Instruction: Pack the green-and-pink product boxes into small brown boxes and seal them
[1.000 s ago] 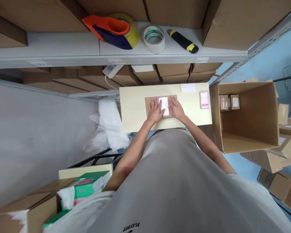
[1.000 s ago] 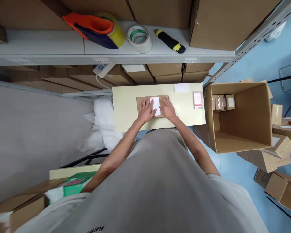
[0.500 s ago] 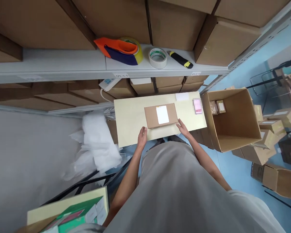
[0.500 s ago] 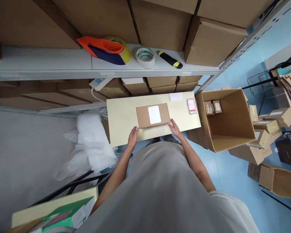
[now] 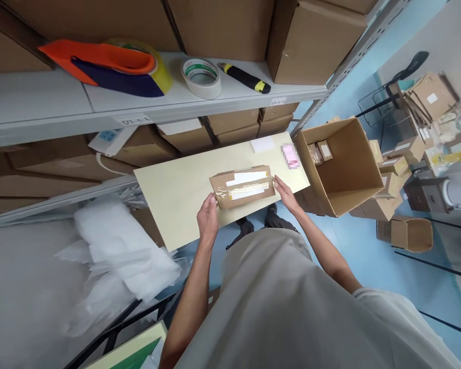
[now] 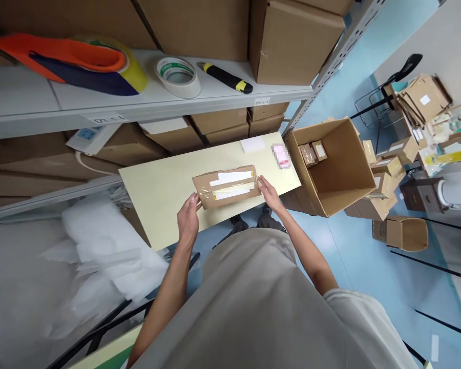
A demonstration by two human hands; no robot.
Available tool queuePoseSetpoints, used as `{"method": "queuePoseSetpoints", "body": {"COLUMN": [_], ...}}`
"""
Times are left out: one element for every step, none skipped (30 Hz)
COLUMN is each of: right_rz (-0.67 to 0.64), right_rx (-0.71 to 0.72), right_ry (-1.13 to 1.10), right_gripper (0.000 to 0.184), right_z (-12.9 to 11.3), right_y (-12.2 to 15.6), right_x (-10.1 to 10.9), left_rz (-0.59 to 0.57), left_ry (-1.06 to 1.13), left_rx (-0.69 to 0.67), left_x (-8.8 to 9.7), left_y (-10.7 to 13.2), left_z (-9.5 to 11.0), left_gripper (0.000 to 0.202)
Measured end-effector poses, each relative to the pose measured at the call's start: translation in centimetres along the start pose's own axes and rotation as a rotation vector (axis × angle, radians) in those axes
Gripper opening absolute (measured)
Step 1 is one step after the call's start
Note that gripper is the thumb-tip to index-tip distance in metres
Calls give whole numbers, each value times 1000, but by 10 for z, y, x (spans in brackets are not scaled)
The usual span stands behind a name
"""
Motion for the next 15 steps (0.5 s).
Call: {"method": "queuePoseSetpoints", "body": {"right_rz": [21,42,60,73,82,86,84,78,67,52,32,8,-18,-42,-61], "right_rx": [3,-5,-23,-47,-75,-102,-127,-144,-154,-155,-154,-151,-148,-143,-134], "right_ry": [2,-4,-16,-34,-58,-82,-107,-133,-160,-187,-212,-235,-259,-285,-312], "right_gripper": [96,97,100,102,103,104,105,106,107,109,111,112,114,114,113], "right_z": [-1,-1,1,4,8,13,19,25,30,34,39,42,45,46,47], "right_y": [3,5,6,6,6,5,4,2,1,0,-1,-1,0,1,3], "right_x": [8,15,21,27,33,37,41,45,48,50,53,56,60,65,73], "left_rz": [17,28,32,26,18,12,6,5,9,16,28,45,66,93,124], "left_ry": [53,99,128,127,113,88,55,15,-30,-73,-108,-132,-141,-140,-132], "left_rx": [-15,-28,-32,-23,-5,18,42,67,90,115,144,178,209,230,236], "left_x": [-4,-9,-15,-22,-29,-35,-41,-46,-50,-53,-55,-57,-60,-63,-67], "left_y": [-1,-2,-2,-3,-3,-4,-5,-7,-10,-14,-19,-23,-26,-29,-32], "left_z": [8,15,20,25,27,29,30,31,32,33,35,38,43,52,64], "left_gripper": [74,71,67,63,60,58,57,55,54,52,51,50,51,53,55]}}
Point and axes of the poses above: each hand's wrist, its own y-axis away from the middle knuckle, its own x-axis out of the back of the hand, z = x × y, the point moved 5 cm from there along -y, towards the middle knuckle, and after that the axes turned 14 degrees about -x, right-handed, at the moved point
